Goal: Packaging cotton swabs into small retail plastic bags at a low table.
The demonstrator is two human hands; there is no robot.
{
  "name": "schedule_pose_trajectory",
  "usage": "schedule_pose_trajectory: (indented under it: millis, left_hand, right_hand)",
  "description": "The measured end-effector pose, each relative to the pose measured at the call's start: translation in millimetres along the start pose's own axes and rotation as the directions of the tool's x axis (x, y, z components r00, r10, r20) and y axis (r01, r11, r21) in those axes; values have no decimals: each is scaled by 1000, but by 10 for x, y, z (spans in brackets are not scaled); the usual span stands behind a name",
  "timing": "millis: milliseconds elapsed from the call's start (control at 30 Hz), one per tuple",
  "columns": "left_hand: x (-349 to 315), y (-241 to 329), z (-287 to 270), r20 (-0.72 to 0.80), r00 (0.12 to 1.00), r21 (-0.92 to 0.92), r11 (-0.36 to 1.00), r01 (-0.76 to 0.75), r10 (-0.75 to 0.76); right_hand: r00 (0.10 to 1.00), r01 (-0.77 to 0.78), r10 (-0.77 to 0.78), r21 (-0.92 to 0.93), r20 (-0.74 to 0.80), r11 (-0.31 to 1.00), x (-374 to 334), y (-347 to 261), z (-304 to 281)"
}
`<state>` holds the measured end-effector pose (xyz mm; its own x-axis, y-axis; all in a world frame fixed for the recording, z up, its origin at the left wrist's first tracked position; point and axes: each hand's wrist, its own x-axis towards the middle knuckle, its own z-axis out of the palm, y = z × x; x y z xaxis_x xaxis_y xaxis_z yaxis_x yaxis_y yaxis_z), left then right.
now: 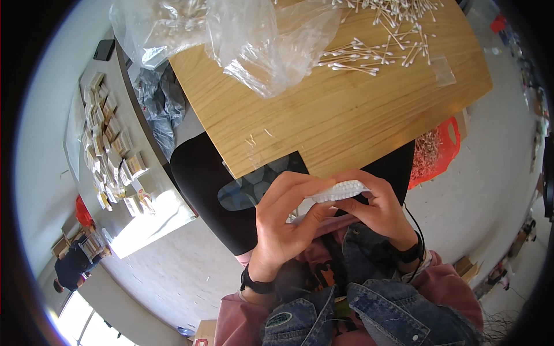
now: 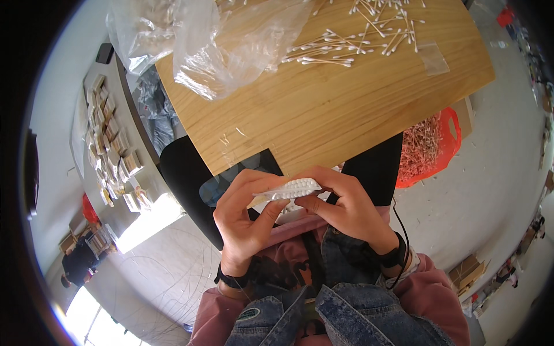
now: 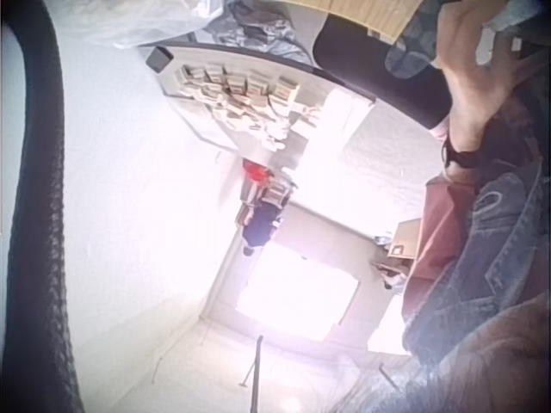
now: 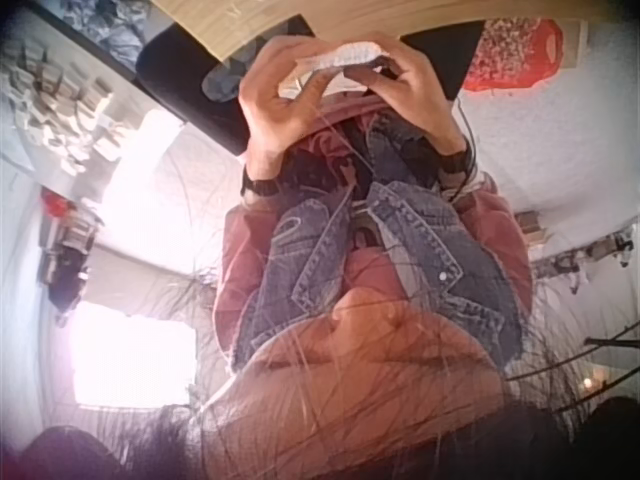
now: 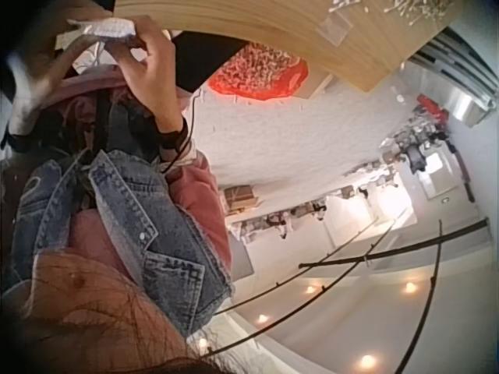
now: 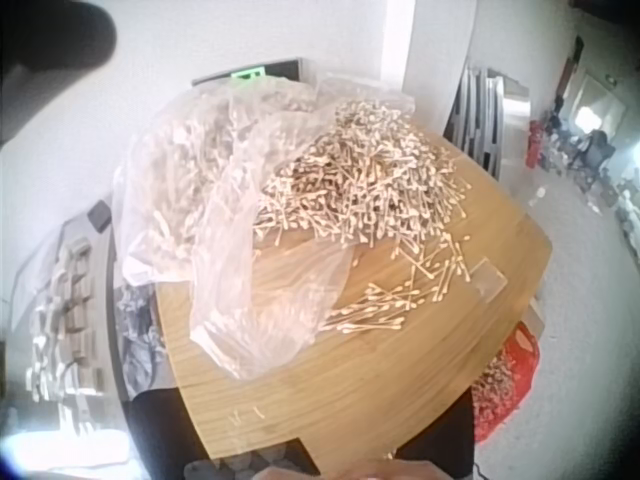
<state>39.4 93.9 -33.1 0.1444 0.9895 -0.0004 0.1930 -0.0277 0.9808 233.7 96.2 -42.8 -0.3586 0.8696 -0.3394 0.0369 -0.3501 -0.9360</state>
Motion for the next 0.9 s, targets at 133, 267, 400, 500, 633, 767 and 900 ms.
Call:
schedule_pose_trajectory:
  millis: [133,267,400,500,633,767,900]
  left_hand:
    - [32,25,11,-10,992,-70,990,121,-122]
    - [13,-33,57,22,964,-132,956,264,-263]
    - [-2,6,74,12,923,-258,891,374,-385]
    - [15,7,64,37,900,-302,854,425,-435]
    - [-26,-96,75,83,909,-300,860,413,-408]
    - [-31,-98,99,93,901,-299,852,431,-423]
    - [-18,-96,117,71,905,-311,853,420,-420]
  right_hand:
    - [999,-35,35,20,13,999,-4,55,-23]
    - [997,-75,78,137,-16,988,-29,68,1]
    - [994,-111,110,131,16,985,-12,12,-17]
    - [997,-46,53,100,-63,994,26,13,-19]
    - [976,0,28,130,-217,991,131,-156,48]
    - [992,4,2,47,-126,999,163,-116,-24]
    - [987,123,-130,-78,-98,989,186,-150,-23]
